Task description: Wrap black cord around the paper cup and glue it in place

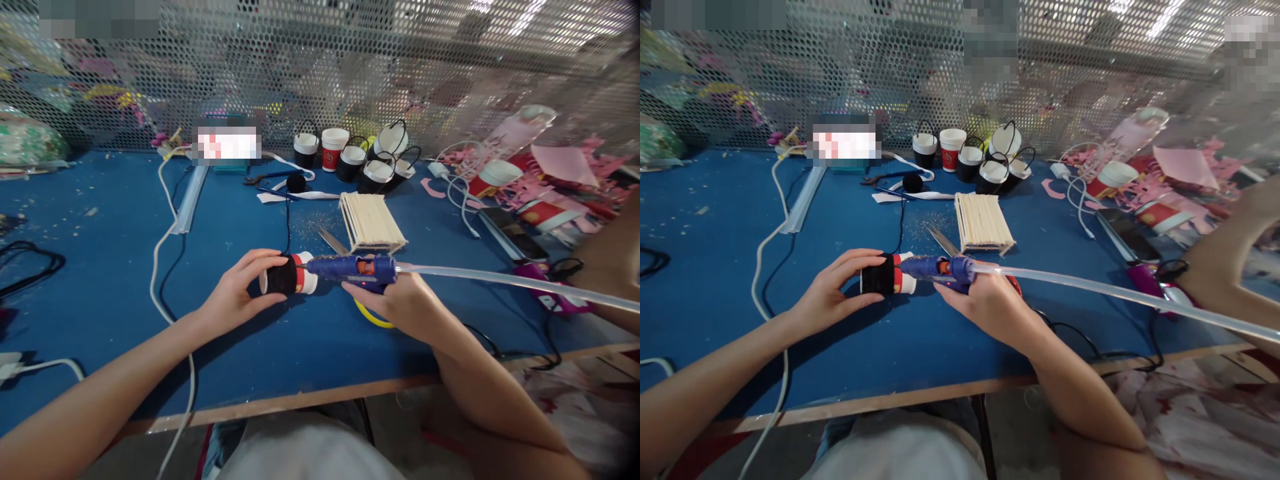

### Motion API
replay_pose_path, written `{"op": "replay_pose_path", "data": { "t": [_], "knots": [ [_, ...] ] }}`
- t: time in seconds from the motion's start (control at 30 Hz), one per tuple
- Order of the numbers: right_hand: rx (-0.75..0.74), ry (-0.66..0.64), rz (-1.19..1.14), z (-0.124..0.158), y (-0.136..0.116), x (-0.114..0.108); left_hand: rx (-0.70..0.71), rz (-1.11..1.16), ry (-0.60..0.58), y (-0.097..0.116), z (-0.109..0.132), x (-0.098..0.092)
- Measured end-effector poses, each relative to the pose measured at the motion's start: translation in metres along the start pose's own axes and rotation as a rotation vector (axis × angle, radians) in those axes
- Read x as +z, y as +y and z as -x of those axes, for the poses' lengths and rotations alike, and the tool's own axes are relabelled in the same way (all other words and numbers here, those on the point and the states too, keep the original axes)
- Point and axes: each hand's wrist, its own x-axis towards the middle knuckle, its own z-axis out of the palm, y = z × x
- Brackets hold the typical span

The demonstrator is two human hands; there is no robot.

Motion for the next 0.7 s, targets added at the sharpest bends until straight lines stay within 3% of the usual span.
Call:
{"op": "replay_pose_path", "data": {
  "t": [0.23, 0.37, 0.57, 0.7],
  "knots": [
    [0.327, -0.062, -0.293, -0.004, -0.003, -0.009, -0.053, 0.109, 0.014, -0.004, 0.001, 0.002],
    [0.411, 0.022, -0.393, -0.007, 0.003, -0.015, -0.071, 0.104, 0.015, -0.004, 0.002, 0.003],
    [0.51, 0.244, -0.121, -0.029, 0.034, -0.019, -0.063, 0.066, 0.043, -0.002, 0.002, 0.005],
    [0.563, 0.25, 0.095, -0.051, 0.059, -0.015, -0.061, 0.053, 0.048, -0.002, 0.002, 0.006]
  ]
}}
